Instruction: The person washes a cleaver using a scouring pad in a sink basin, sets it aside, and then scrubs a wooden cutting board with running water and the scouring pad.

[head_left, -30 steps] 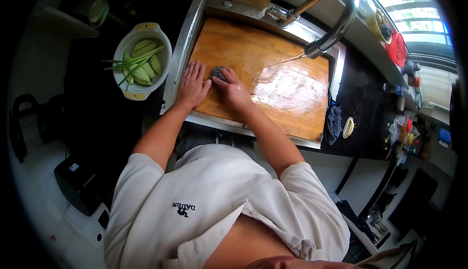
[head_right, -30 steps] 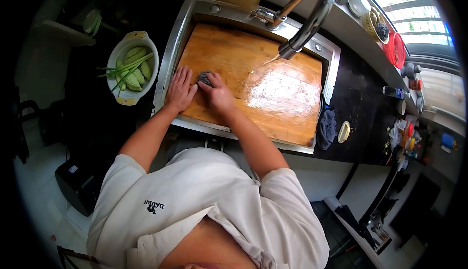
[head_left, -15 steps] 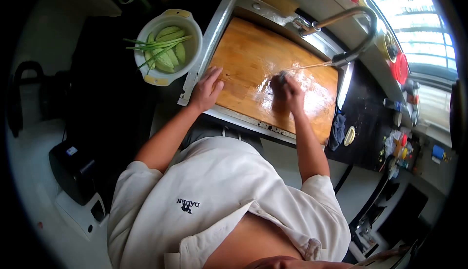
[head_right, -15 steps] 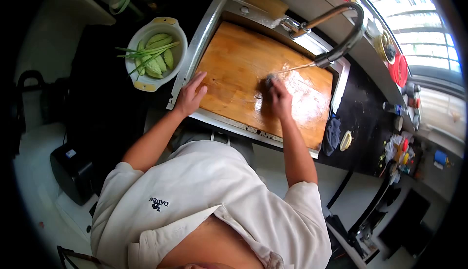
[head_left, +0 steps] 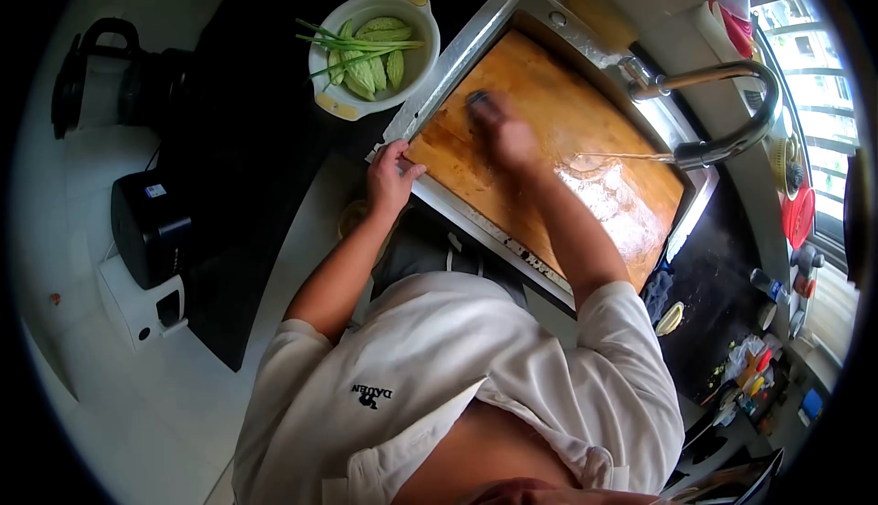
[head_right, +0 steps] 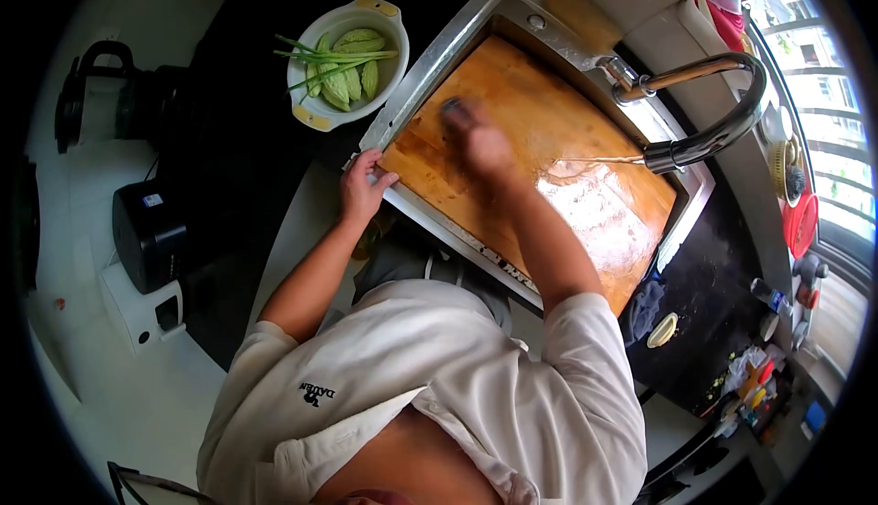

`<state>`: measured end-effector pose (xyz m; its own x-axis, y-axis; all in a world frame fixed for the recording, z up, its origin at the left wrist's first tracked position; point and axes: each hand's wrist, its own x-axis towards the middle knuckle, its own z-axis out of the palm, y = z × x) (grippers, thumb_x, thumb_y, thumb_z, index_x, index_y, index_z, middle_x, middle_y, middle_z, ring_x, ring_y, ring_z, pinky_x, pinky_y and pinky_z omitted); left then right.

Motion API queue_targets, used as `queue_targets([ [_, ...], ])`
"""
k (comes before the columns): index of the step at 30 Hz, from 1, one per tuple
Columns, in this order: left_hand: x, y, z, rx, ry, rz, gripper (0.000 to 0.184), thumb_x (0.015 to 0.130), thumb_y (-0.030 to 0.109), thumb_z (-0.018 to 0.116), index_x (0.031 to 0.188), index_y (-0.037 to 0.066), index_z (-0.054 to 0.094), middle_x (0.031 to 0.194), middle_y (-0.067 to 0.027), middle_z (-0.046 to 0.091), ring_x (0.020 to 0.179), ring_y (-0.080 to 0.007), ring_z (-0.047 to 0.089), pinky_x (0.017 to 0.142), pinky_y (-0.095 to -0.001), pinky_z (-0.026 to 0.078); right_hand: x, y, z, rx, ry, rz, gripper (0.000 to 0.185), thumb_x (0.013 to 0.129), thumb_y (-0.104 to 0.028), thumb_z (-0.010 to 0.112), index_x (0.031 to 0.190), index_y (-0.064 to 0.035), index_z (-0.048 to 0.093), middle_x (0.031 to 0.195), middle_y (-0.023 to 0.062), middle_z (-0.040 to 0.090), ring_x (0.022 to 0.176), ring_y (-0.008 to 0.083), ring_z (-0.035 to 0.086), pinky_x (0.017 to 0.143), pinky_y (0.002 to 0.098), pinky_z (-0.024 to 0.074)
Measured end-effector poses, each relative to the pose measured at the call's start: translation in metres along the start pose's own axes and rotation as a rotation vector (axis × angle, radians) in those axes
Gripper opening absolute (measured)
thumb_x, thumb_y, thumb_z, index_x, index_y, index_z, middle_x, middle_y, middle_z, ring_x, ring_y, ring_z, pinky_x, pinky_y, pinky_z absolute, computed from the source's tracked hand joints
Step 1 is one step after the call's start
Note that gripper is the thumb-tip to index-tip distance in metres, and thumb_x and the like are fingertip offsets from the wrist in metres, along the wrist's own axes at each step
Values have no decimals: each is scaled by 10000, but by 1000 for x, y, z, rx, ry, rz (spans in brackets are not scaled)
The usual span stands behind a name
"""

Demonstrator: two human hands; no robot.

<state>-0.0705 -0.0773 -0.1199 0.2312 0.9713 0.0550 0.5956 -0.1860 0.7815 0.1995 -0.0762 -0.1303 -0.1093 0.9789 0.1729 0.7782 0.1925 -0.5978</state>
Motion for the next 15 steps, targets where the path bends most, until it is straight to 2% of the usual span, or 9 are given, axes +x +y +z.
queue_targets([
  [2, 1, 1, 1, -32, 25, -42, 523, 673, 78, 838, 1144, 17, 619, 1068, -136, 673, 864, -245, 669, 765, -336, 540, 13, 37, -14, -201, 98, 269, 400, 865, -105, 497, 1250, -89, 605, 1356, 214, 499, 1258, 400, 458, 1026, 405, 437],
  [5, 3, 10, -3, 28, -59, -186, 506, 665, 69, 838, 1122, 7, 629, 985, -121, 665, 833, -207, 662, 762, -330, 542, 11, 19, -19, 19, -73, 389, 417, 840, -98, 542, 1253, -96, 602, 1356, 203, 500, 1214, 390, 482, 1012, 390, 443],
  [6, 5, 10, -5, 19, -67, -187, 499, 663, 60, 837, 1115, 6, 633, 966, -114, 660, 821, -200, 661, 757, -326, 543, 3, 13, -2, 7, -151, 272, 458, 790, -82, 607, 1248, -102, 608, 1344, 198, 508, 1195, 370, 490, 1000, 385, 447],
  [7, 4, 8, -5, 8, -75, -190, 492, 662, 52, 836, 1108, 4, 636, 948, -108, 655, 809, -193, 659, 752, -322, 544, 7, -65, -39, -40, -208, 136, 508, 750, -74, 649, 1255, -106, 606, 1323, 196, 527, 1195, 352, 501, 1020, 362, 439],
  [8, 3, 5, -4, -6, -81, -194, 485, 660, 44, 834, 1101, 2, 639, 929, -102, 649, 798, -186, 657, 747, -318, 546, -8, -56, 0, -61, -73, -133, 474, 754, -96, 656, 1227, -100, 624, 1296, 197, 550, 1193, 359, 510, 1030, 365, 440],
  [10, 2, -3, -1, -88, -53, -150, 441, 672, 17, 815, 1077, -7, 643, 891, -88, 649, 746, -191, 663, 709, -305, 547, -19, -86, 34, -24, -2, -228, 372, 766, -95, 639, 1136, -111, 680, 1296, 153, 566, 1155, 400, 532, 972, 401, 492],
  [12, 1, -4, -2, -124, -50, -153, 413, 675, 4, 807, 1056, -11, 649, 873, -83, 650, 723, -191, 664, 693, -302, 548, -2, -102, 27, 6, -54, -272, 314, 793, -84, 638, 1098, -116, 705, 1248, 167, 599, 1143, 375, 577, 967, 405, 499],
  [13, 1, -8, -1, -26, -35, -98, 369, 682, -14, 797, 1023, -14, 656, 854, -86, 650, 720, -179, 670, 685, -294, 549, 4, -99, 30, 36, -80, -338, 312, 797, -86, 630, 1099, -115, 705, 1250, 164, 599, 1152, 372, 573, 965, 402, 500],
  [15, 2, -7, -5, -4, -98, -155, 363, 682, -20, 796, 1019, -17, 660, 858, -85, 649, 727, -167, 669, 686, -285, 550, 19, -84, 32, 96, -127, -468, 308, 807, -90, 614, 1101, -115, 704, 1254, 159, 600, 1171, 364, 564, 960, 397, 503],
])
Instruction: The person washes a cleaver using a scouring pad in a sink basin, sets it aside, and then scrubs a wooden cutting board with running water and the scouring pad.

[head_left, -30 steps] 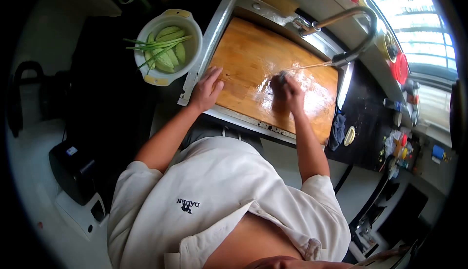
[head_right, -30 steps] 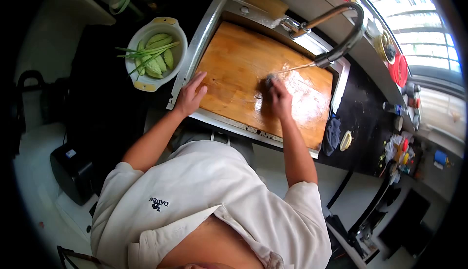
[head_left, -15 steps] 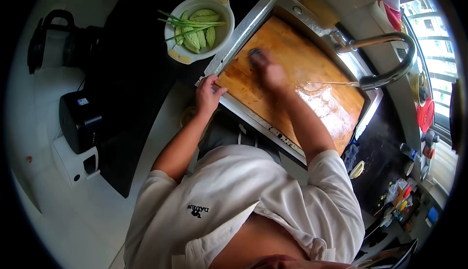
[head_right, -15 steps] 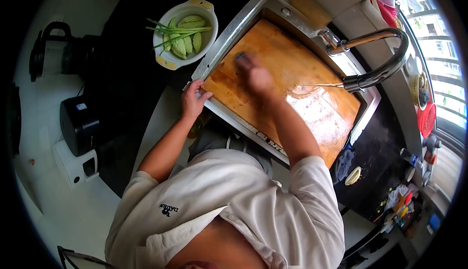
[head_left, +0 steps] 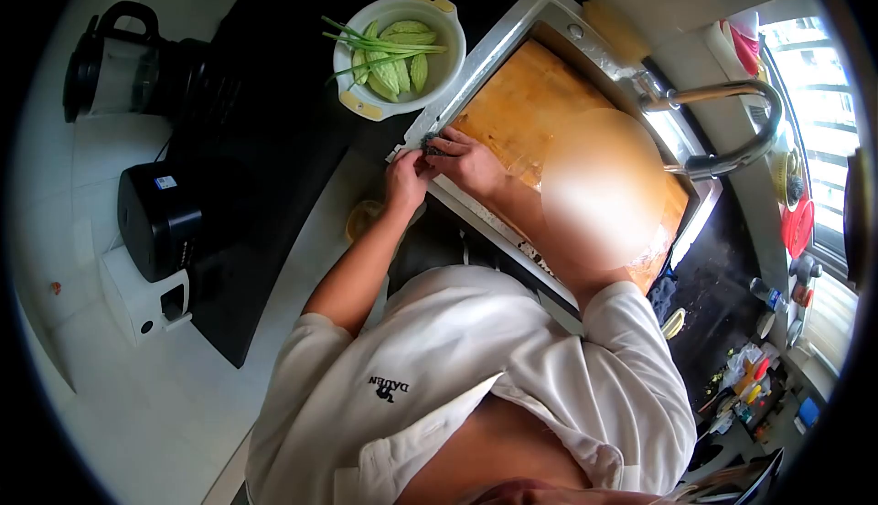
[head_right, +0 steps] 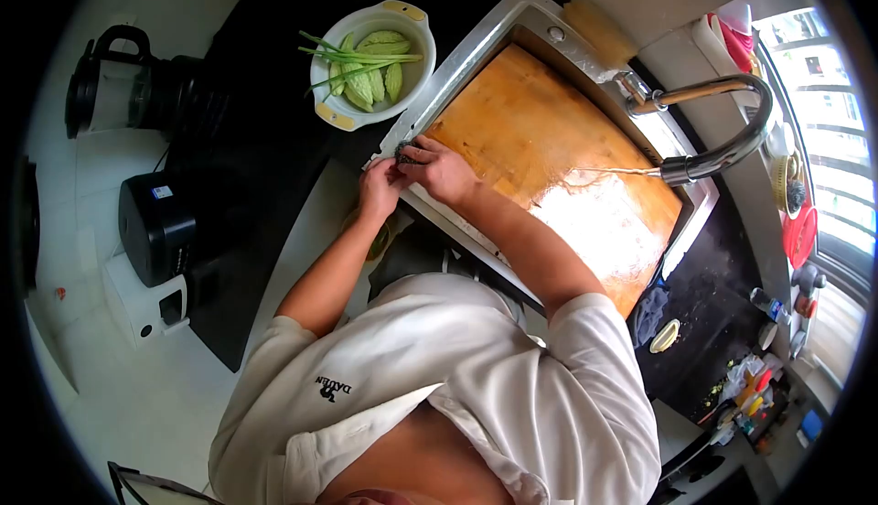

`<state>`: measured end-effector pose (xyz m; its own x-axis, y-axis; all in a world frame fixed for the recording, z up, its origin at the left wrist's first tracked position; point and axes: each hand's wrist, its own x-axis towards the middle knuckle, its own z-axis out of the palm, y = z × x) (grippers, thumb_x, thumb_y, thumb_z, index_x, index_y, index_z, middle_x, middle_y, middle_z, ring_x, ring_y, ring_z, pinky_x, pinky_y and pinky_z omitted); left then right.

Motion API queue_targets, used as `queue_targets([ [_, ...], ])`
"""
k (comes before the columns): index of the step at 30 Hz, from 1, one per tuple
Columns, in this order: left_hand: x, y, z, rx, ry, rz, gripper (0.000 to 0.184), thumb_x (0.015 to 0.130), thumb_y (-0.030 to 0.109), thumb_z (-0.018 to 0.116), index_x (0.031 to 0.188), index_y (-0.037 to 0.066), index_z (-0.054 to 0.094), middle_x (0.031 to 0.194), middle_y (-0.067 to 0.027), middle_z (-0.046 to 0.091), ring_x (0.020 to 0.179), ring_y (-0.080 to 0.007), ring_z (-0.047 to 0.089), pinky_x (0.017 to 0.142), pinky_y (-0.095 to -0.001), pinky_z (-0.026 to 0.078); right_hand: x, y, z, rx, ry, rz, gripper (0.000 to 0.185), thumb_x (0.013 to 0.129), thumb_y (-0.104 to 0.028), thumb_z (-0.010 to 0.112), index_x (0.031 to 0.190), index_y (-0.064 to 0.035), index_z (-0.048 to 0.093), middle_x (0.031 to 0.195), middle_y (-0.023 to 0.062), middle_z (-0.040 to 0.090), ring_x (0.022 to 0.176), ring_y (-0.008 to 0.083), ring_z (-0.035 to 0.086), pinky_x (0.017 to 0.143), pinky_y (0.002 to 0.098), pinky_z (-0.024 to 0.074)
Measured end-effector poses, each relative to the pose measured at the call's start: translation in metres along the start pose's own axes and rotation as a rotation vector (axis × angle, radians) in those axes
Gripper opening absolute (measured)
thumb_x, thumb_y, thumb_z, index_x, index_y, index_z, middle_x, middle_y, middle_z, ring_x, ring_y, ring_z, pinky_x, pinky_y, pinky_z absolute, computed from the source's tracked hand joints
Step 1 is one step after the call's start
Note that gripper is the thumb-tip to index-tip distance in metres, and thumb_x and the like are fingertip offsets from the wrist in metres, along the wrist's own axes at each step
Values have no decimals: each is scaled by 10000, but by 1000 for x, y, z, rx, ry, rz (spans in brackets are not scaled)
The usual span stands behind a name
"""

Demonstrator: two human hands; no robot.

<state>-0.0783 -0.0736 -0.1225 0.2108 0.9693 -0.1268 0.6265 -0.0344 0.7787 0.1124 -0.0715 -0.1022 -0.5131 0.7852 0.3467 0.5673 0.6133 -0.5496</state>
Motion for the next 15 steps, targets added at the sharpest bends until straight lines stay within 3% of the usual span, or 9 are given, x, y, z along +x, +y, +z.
queue_targets([
  [2, 3, 0, 3, -123, -4, -65, 388, 684, -19, 801, 1046, -38, 661, 863, -83, 647, 728, -154, 665, 690, -271, 551, -7, 19, -6, -33, 35, 95, 300, 787, -89, 610, 1069, -120, 706, 1257, 148, 600, 1159, 360, 562, 957, 379, 503],
  [3, 4, -6, 4, -169, -23, -64, 416, 673, 12, 814, 1055, -50, 662, 871, -111, 639, 713, -189, 672, 675, -294, 553, -13, 30, -10, -51, 52, 143, 295, 777, -88, 607, 1053, -122, 707, 1259, 142, 600, 1153, 359, 561, 955, 370, 502],
  [7, 9, -7, -2, -143, -78, -51, 458, 677, 10, 817, 1099, -62, 655, 881, -103, 649, 726, -166, 668, 692, -272, 552, -28, 100, -29, -222, 164, 636, 304, 772, -90, 605, 1049, -147, 716, 1268, 103, 609, 1180, 334, 546, 973, 366, 493],
  [8, 8, -4, -6, -119, -98, -46, 468, 678, 7, 818, 1111, -62, 654, 882, -100, 653, 732, -155, 666, 698, -262, 550, -18, 91, -43, -166, 71, 693, 307, 770, -99, 603, 1053, -140, 715, 1274, 90, 606, 1171, 323, 551, 987, 389, 474],
  [11, 10, -6, -5, -92, -102, -28, 460, 677, 13, 819, 1101, -63, 658, 878, -105, 653, 724, -163, 666, 692, -266, 551, 20, 33, -70, -236, -363, 344, 295, 785, -85, 584, 1044, -128, 717, 1252, 86, 620, 1137, 312, 567, 986, 417, 455],
  [12, 11, -8, -3, -125, -97, -25, 449, 677, 12, 818, 1090, -65, 659, 870, -107, 650, 715, -168, 664, 683, -270, 550, -11, 57, -17, -293, 23, 176, 282, 791, -125, 605, 1051, -119, 714, 1258, 99, 618, 1128, 304, 569, 1001, 426, 433],
  [13, 10, -6, -3, -126, -95, -28, 444, 677, 12, 818, 1084, -66, 660, 868, -108, 649, 713, -168, 663, 681, -271, 550, -12, 39, -13, -197, -29, 306, 299, 795, -137, 600, 1074, -121, 708, 1295, 118, 597, 1161, 312, 554, 1029, 405, 422],
  [15, 11, -5, -3, -126, -90, -33, 432, 678, 11, 817, 1073, -68, 661, 866, -109, 649, 709, -168, 662, 677, -273, 550, -20, 49, -8, -196, -8, 321, 316, 796, -146, 594, 1092, -129, 703, 1318, 140, 575, 1177, 330, 541, 1039, 396, 415],
])
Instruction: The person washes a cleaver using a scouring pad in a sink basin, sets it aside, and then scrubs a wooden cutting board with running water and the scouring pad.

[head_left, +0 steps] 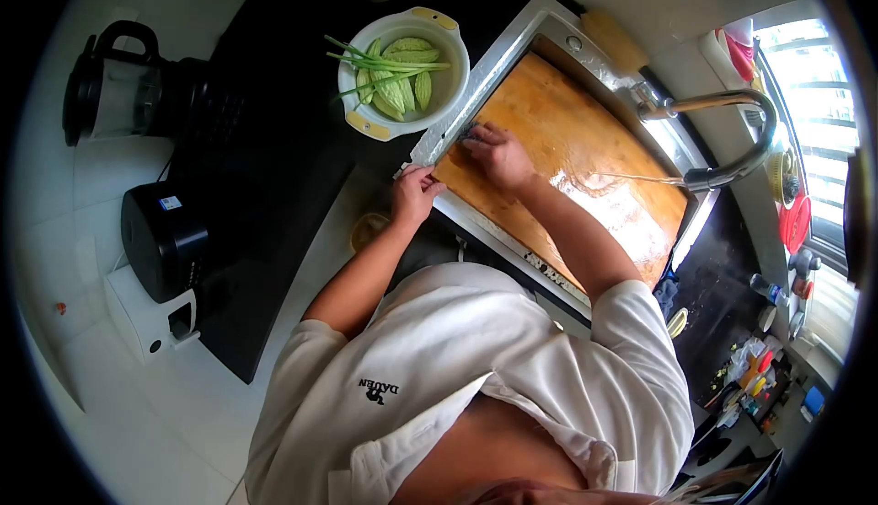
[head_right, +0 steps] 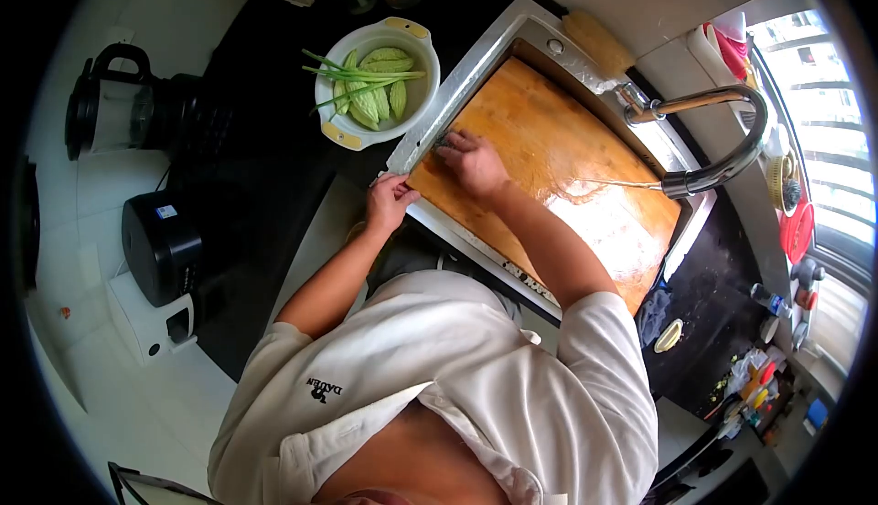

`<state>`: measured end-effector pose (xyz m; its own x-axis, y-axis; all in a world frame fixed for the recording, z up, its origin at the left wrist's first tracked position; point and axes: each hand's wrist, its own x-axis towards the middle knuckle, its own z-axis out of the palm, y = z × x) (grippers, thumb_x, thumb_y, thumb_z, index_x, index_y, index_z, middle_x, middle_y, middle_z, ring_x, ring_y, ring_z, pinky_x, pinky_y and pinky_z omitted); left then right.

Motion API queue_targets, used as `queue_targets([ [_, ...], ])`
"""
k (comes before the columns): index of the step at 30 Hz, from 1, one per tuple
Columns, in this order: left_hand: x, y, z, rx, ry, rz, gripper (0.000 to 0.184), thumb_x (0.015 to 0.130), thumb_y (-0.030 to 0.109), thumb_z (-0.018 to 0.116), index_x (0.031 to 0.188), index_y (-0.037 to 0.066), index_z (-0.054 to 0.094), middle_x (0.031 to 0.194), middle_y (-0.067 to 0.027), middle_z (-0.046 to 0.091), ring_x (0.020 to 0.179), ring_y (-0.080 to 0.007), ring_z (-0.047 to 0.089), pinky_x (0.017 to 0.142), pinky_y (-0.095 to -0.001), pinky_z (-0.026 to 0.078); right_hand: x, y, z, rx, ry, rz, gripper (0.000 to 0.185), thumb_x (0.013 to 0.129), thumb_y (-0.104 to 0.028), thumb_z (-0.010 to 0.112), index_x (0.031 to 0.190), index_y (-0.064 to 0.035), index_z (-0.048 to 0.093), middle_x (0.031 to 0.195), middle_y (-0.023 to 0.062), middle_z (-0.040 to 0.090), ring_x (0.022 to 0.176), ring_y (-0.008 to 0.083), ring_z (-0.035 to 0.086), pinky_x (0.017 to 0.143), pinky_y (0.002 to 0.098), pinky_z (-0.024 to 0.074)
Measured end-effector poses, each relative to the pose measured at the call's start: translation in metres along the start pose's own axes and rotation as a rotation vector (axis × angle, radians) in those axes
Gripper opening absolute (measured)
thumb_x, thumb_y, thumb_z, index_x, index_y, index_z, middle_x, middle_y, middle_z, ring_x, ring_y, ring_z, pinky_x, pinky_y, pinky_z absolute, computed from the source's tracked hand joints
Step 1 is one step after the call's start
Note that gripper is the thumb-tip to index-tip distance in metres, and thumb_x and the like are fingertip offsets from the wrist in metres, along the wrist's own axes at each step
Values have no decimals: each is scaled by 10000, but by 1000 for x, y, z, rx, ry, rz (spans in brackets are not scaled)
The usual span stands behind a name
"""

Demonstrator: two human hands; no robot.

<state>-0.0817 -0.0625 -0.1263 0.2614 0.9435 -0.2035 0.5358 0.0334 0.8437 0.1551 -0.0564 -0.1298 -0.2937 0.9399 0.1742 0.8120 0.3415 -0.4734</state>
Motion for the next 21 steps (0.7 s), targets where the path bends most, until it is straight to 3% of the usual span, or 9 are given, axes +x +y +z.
queue_targets([
  [4, 2, 0, -2, 15, -16, 14, 418, 682, 3, 815, 1063, -70, 660, 859, -114, 637, 700, -173, 660, 656, -275, 548, 27, 87, -5, -215, -58, 250, 336, 787, -117, 567, 1097, -141, 694, 1187, 164, 637, 1091, 338, 573, 992, 386, 436],
  [6, 4, 0, -4, 20, -13, 34, 389, 680, -1, 815, 1033, -73, 668, 856, -116, 634, 689, -173, 656, 648, -274, 544, 25, 115, -15, -170, 155, 366, 317, 773, -107, 567, 1062, -140, 692, 1084, 167, 659, 1036, 344, 582, 966, 390, 441],
  [9, 4, -4, -2, 2, -18, 40, 356, 672, -7, 814, 996, -66, 679, 835, -114, 635, 682, -177, 653, 645, -274, 539, 15, 93, -28, -68, -205, 584, 305, 772, -128, 587, 1057, -138, 694, 1078, 162, 660, 1038, 339, 581, 956, 381, 435],
  [10, 6, -9, 1, -4, -11, 38, 337, 667, -9, 812, 975, -56, 685, 821, -111, 634, 678, -181, 652, 640, -278, 537, 16, 45, -53, 56, -341, 535, 343, 771, -130, 601, 1104, -128, 686, 1126, 149, 664, 1079, 310, 584, 972, 385, 425],
  [11, 6, -13, 3, -8, -7, 30, 318, 663, -11, 811, 955, -45, 691, 808, -109, 634, 674, -184, 651, 636, -282, 535, 4, 1, -35, -396, -126, 240, 386, 751, -141, 629, 1133, -111, 675, 1205, 157, 638, 1139, 302, 562, 974, 403, 430],
  [12, 7, -10, 2, 19, -12, 50, 301, 661, -12, 808, 938, -32, 693, 796, -106, 633, 671, -188, 650, 628, -288, 531, -6, -15, -2, -221, 115, 187, 413, 736, -149, 653, 1145, -89, 662, 1269, 172, 595, 1177, 342, 527, 975, 441, 433],
  [15, 12, -4, -7, 244, 26, 250, 224, 664, -10, 789, 864, 12, 691, 760, -95, 628, 657, -206, 644, 601, -322, 516, 15, -97, 18, -6, 174, 302, 418, 771, -171, 659, 1183, -106, 658, 1314, 152, 560, 1219, 399, 471, 1014, 491, 388],
  [18, 14, 1, -14, 174, -82, 205, 242, 681, -11, 784, 907, -12, 697, 791, -108, 645, 669, -200, 653, 611, -305, 526, -2, -93, 10, -8, 79, 204, 453, 796, -151, 554, 1244, -111, 609, 1369, 165, 493, 1230, 404, 440, 1003, 481, 399],
  [21, 13, -9, -11, 47, -101, 126, 342, 690, -22, 790, 1008, -80, 679, 834, -118, 657, 688, -165, 667, 634, -261, 540, -76, -52, -20, -152, 180, 377, 434, 775, -70, 572, 1201, -117, 642, 1302, 183, 553, 1154, 404, 507, 967, 488, 436],
])
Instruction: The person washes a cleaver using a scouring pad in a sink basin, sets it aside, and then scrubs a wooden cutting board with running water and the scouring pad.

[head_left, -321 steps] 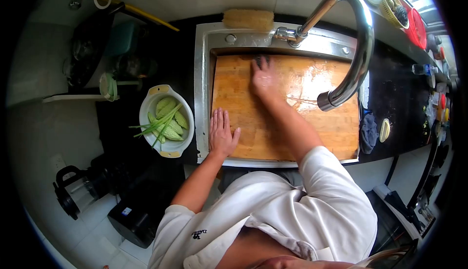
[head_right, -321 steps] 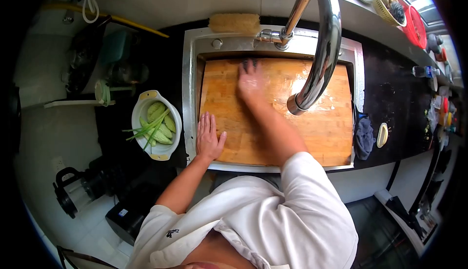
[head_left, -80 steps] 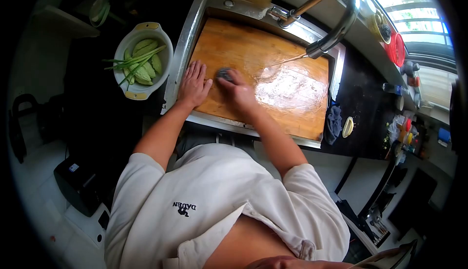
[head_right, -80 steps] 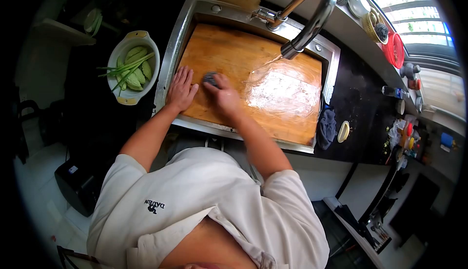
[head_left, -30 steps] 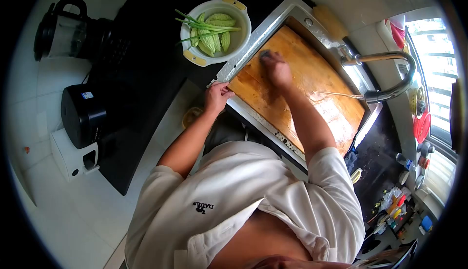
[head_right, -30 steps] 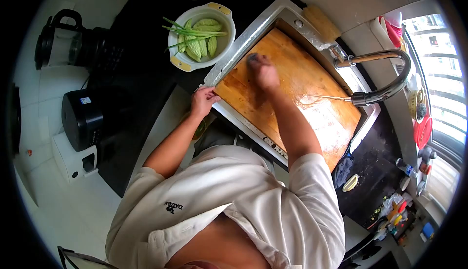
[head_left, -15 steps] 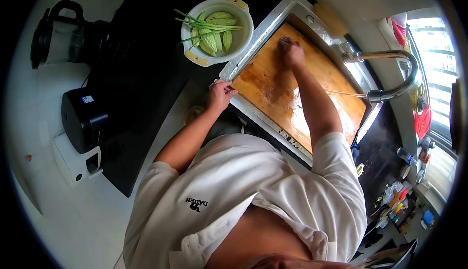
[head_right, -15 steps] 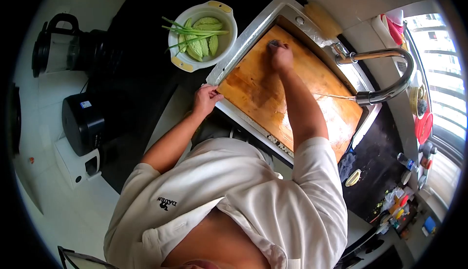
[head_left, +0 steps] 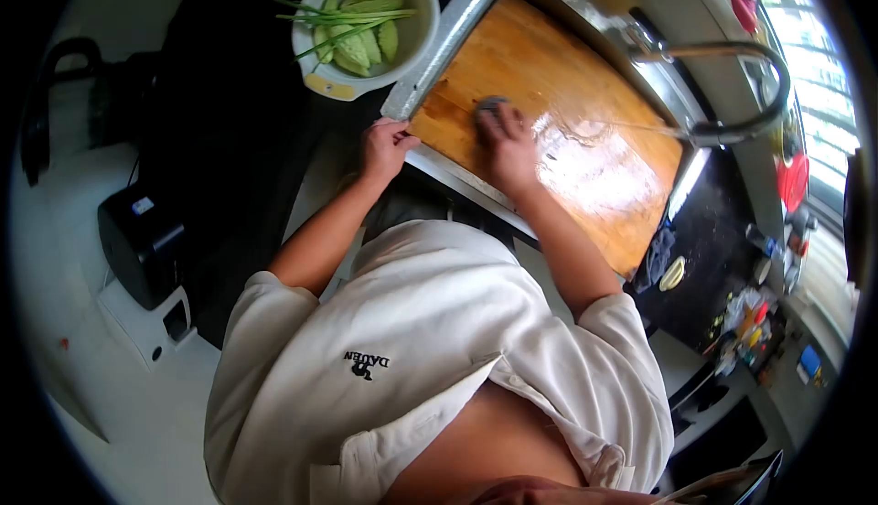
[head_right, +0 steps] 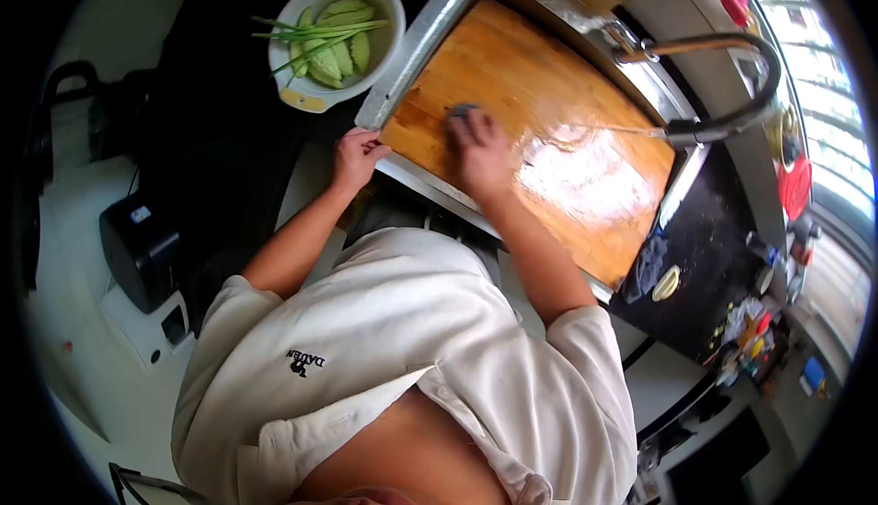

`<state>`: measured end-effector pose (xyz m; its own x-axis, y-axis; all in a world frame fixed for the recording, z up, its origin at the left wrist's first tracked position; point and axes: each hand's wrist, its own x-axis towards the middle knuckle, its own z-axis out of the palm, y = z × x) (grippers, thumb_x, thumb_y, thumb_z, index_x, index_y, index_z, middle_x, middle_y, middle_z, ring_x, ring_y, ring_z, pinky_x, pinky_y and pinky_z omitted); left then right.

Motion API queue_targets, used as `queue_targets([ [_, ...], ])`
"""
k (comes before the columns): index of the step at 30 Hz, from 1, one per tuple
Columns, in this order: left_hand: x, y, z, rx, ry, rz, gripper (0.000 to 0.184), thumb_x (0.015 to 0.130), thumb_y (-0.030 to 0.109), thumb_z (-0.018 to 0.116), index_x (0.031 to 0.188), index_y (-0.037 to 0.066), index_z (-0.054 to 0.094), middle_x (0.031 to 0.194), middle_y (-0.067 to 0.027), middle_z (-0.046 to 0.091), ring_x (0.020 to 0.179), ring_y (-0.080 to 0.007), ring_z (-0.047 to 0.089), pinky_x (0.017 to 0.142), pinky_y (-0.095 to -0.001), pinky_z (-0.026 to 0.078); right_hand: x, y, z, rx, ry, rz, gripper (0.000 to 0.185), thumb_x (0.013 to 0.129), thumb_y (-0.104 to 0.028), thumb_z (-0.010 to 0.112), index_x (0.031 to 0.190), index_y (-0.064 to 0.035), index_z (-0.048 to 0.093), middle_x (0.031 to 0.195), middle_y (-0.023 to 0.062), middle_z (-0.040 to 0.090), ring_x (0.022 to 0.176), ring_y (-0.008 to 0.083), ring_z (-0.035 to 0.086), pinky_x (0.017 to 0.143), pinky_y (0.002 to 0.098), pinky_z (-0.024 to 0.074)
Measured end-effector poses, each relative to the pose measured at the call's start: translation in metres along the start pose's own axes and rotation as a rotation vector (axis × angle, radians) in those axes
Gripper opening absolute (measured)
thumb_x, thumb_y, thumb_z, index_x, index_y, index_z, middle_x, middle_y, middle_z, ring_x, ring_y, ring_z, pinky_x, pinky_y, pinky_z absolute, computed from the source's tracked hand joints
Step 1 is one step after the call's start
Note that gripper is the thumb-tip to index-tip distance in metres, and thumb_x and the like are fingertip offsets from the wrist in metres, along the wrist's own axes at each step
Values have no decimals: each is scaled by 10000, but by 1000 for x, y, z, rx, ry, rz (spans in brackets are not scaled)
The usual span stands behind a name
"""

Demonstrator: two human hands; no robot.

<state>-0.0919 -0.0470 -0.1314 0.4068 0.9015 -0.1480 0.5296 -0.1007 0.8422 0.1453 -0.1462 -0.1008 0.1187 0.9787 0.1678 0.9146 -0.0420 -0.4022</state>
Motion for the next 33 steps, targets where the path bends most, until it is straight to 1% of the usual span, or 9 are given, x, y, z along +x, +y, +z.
queue_targets([
  [2, 1, -4, 2, -49, 5, -18, 340, 678, -28, 793, 995, -77, 682, 812, -111, 652, 659, -150, 645, 622, -258, 531, -21, 44, -44, -269, -99, 47, 358, 785, -111, 648, 1141, -98, 681, 1258, 223, 575, 1136, 410, 515, 962, 516, 426],
  [3, 1, -3, 1, -14, -4, -9, 340, 675, -27, 794, 991, -78, 683, 806, -110, 652, 654, -150, 642, 619, -261, 529, -33, 69, -41, -178, 146, 250, 330, 804, -68, 614, 1125, -86, 690, 1259, 229, 573, 1122, 433, 510, 971, 497, 426],
  [7, 4, 5, -4, 39, -23, 8, 336, 666, -20, 797, 976, -85, 684, 789, -111, 654, 640, -153, 633, 607, -269, 520, -22, 117, -32, -46, 80, 492, 405, 823, 7, 541, 1186, -117, 670, 1342, 221, 514, 1201, 437, 437, 1058, 440, 387],
  [11, 3, 8, -7, 52, -20, -2, 323, 677, -17, 790, 974, -87, 684, 795, -122, 658, 640, -157, 629, 614, -266, 516, 22, -22, -27, 134, -9, 200, 469, 811, -75, 585, 1280, -94, 577, 1358, 207, 473, 1237, 425, 427, 1057, 504, 346],
  [16, 7, 9, -8, 77, -70, 4, 283, 700, -8, 777, 962, -73, 692, 820, -116, 666, 647, -154, 636, 620, -266, 514, 35, -80, 30, 124, -54, 70, 480, 771, -74, 583, 1250, -96, 601, 1376, 165, 476, 1215, 417, 437, 1020, 488, 385],
  [24, 7, 13, -9, 93, -68, -15, 322, 677, 15, 796, 966, -82, 692, 794, -129, 669, 642, -181, 651, 619, -285, 524, -81, 71, -79, -258, -7, 385, 211, 853, -15, 547, 1021, -36, 673, 1172, 197, 626, 1164, 339, 533, 977, 503, 361],
  [29, 11, 16, -13, 166, -83, 47, 325, 668, 48, 816, 933, -89, 688, 760, -124, 662, 621, -169, 632, 597, -286, 505, -93, 119, -50, -279, 188, 697, 322, 846, 11, 505, 1108, -77, 671, 1221, 281, 571, 1110, 440, 484, 972, 449, 422],
  [32, 10, 8, -10, 131, -67, 64, 310, 672, 62, 816, 914, -84, 689, 755, -124, 665, 615, -174, 632, 597, -288, 504, -36, 24, -30, -51, 20, 333, 332, 753, -13, 579, 1079, -4, 640, 1166, 233, 590, 1111, 433, 482, 958, 516, 391],
  [33, 11, 10, -10, 131, -65, 59, 312, 674, 59, 812, 921, -85, 688, 759, -136, 665, 624, -189, 641, 605, -294, 508, -29, 7, 12, -20, 231, 272, 325, 732, -21, 596, 1052, -24, 656, 1119, 198, 599, 1074, 413, 491, 942, 497, 397],
])
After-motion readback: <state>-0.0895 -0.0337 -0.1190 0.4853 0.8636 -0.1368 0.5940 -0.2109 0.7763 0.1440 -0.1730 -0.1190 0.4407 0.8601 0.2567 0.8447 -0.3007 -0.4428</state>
